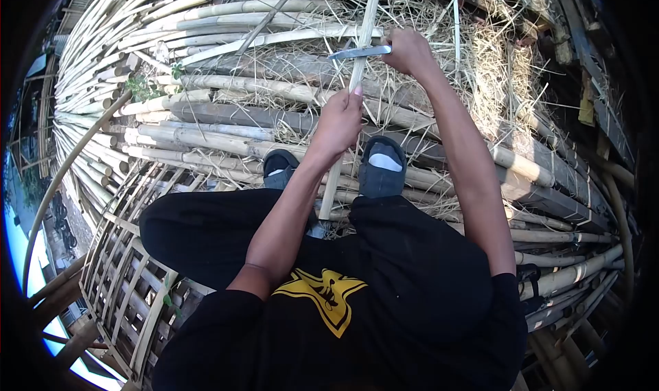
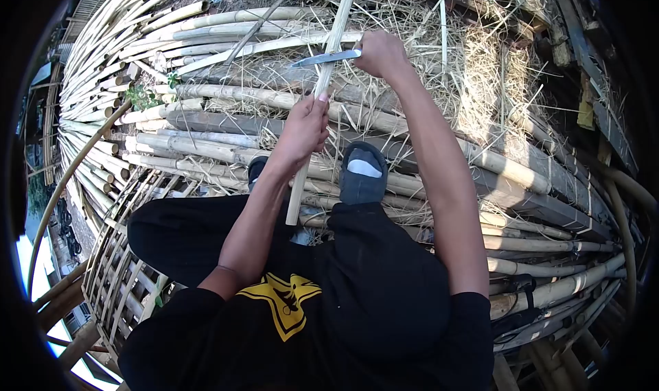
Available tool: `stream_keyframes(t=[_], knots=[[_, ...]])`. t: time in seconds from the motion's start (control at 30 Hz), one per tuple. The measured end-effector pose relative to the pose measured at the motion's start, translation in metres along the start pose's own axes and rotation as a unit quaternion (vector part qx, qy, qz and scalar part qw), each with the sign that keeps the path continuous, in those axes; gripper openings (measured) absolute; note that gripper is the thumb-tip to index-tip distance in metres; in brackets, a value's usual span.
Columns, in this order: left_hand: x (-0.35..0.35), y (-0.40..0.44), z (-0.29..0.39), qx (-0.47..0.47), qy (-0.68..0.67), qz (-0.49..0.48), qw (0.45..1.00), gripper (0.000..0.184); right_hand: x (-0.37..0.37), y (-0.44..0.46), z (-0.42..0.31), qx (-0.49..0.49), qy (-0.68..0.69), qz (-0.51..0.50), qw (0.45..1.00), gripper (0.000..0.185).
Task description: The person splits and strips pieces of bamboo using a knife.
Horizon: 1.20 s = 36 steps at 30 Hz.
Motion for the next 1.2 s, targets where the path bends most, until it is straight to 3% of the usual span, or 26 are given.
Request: stream_keyframes(t=[0.03, 0.1, 0.17, 0.2, 0.43, 0.6, 0.73, 0.83, 0.87, 0.9, 0.97, 1.0, 1.13, 1.2], knots=[[-0.005, 0.006, 0.005, 0.011, -0.005, -0.003, 1.000, 0.029, -0.003, 0.001, 0.004, 0.055, 0.008, -0.048, 0.997, 0.020], [-0.016, 0.004, -0.003, 0.050, 0.093, 0.020, 0.994, 0.038, 0.010, -0.008, 0.005, 0.046, 0.018, -0.064, 0.997, 0.024], [-0.017, 0.008, -0.005, 0.072, 0.066, 0.010, 0.995, 0.037, 0.028, -0.011, 0.012, 0.071, 0.146, -0.190, 0.968, 0.031], [-0.014, 0.004, -0.008, 0.038, 0.014, -0.010, 0.999, 0.033, 0.019, -0.021, 0.002, 0.107, 0.187, -0.256, 0.942, 0.040], [-0.021, -0.014, 0.015, -0.031, -0.163, -0.086, 0.982, 0.028, -0.038, -0.012, -0.040, -0.022, -0.020, -0.164, 0.986, 0.033], [-0.030, -0.025, 0.041, -0.025, -0.226, -0.115, 0.967, 0.027, -0.062, 0.010, -0.067, -0.149, 0.003, -0.032, 0.988, 0.035], [-0.046, -0.037, 0.063, 0.012, -0.229, -0.077, 0.970, 0.027, -0.077, 0.026, -0.103, -0.127, -0.023, -0.061, 0.990, 0.044], [-0.054, -0.053, 0.072, 0.036, -0.222, -0.025, 0.974, 0.027, -0.083, 0.037, -0.126, -0.092, -0.038, -0.145, 0.984, 0.046], [-0.057, -0.058, 0.069, 0.035, -0.229, -0.021, 0.973, 0.027, -0.079, 0.040, -0.131, -0.092, -0.038, -0.133, 0.986, 0.046], [-0.060, -0.062, 0.068, 0.038, -0.232, -0.019, 0.972, 0.027, -0.080, 0.039, -0.141, -0.160, -0.097, -0.076, 0.979, 0.044], [-0.061, -0.068, 0.064, 0.021, -0.277, -0.026, 0.960, 0.027, -0.072, 0.035, -0.152, -0.185, -0.124, -0.101, 0.970, 0.042], [-0.063, -0.068, 0.062, 0.024, -0.268, -0.015, 0.963, 0.027, -0.079, 0.024, -0.164, -0.170, -0.113, -0.081, 0.976, 0.035], [-0.059, -0.059, 0.051, 0.044, -0.302, -0.008, 0.952, 0.027, -0.054, 0.026, -0.154, -0.142, -0.061, -0.113, 0.981, 0.050], [-0.056, -0.053, 0.050, 0.040, -0.311, -0.013, 0.950, 0.027, -0.055, 0.023, -0.150, -0.134, -0.067, -0.093, 0.984, 0.046]])
Point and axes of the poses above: each hand's wrist, its own y-axis towards the middle knuckle, its own x-axis out of the palm, z = x × y, the point moved 5 cm from there along y, towards the middle knuckle, and after that the axes turned 5 degrees about z, right-handed, at the moved point
